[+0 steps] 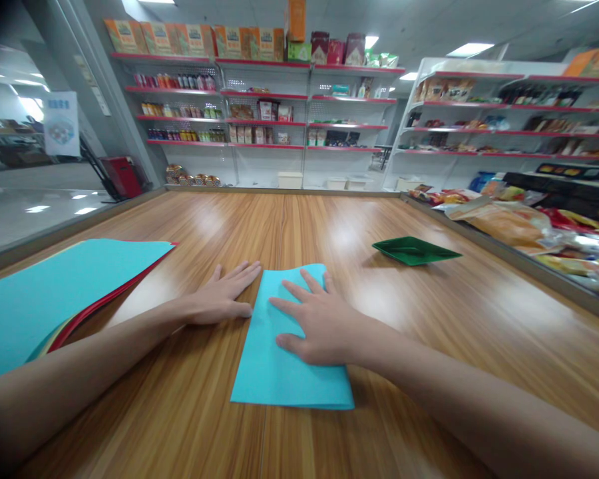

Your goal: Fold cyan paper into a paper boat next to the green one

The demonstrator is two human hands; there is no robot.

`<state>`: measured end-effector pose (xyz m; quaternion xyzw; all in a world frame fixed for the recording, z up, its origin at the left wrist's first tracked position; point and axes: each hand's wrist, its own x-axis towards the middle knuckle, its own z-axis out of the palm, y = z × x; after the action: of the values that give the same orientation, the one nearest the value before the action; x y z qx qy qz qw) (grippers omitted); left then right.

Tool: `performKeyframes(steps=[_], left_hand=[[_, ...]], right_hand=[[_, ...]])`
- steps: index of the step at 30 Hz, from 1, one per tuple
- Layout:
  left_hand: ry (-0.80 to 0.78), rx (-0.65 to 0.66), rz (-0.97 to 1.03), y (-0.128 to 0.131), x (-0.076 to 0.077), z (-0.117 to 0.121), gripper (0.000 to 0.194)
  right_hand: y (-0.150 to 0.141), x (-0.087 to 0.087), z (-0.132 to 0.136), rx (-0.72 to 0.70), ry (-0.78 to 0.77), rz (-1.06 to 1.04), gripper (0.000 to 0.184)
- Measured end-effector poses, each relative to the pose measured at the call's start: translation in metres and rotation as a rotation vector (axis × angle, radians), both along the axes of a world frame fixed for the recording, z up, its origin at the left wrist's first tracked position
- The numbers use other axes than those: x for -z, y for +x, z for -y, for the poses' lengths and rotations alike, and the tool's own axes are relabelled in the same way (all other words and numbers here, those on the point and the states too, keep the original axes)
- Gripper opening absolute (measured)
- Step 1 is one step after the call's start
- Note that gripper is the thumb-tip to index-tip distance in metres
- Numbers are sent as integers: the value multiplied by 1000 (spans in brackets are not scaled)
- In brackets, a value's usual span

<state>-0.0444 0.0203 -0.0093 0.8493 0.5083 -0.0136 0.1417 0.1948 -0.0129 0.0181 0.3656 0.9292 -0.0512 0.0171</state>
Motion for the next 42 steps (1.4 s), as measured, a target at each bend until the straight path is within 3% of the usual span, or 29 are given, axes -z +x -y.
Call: performKeyframes(steps=[42], left_hand=[[-34,-18,2,2,3,-2,89]], right_hand=[[-1,8,-3,-40,47,2,61]])
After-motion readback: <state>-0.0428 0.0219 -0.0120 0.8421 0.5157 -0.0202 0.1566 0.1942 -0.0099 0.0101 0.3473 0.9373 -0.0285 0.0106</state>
